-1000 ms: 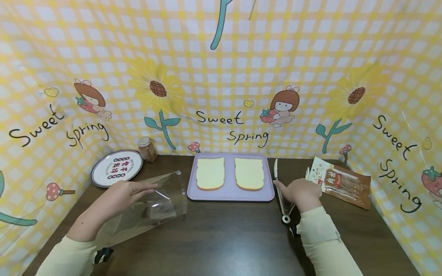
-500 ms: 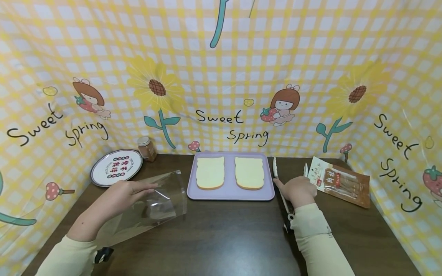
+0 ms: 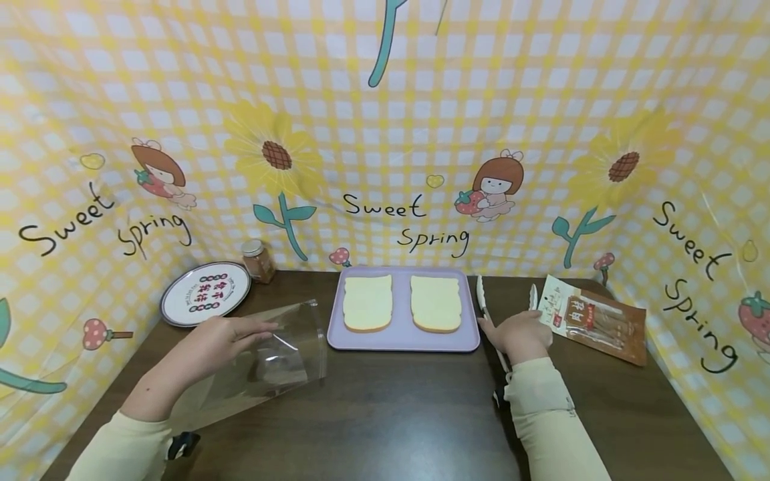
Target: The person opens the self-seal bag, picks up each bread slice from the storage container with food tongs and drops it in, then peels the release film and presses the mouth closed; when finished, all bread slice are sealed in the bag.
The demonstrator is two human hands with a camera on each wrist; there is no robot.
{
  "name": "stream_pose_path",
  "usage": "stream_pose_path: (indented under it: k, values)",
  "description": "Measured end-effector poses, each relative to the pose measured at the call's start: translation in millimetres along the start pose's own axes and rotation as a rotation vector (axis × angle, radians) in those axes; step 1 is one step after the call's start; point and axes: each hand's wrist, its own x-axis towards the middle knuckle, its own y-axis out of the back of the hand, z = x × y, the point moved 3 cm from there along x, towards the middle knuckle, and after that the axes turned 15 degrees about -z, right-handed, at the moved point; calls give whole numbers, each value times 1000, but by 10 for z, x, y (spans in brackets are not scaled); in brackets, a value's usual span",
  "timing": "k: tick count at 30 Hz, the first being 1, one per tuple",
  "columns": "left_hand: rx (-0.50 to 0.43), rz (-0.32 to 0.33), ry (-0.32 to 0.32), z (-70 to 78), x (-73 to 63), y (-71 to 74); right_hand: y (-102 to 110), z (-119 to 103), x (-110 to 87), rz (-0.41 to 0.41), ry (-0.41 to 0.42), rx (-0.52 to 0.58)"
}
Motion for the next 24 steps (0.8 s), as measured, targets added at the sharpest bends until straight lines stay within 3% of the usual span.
stream_pose_path:
  k: [12,24]
  values:
    - [20,2,-9,-5,3,-1,80,155,1,-61,-3,45]
    - [23,0,-12,-1,-3,-11,270,291,-80,-22,38,104]
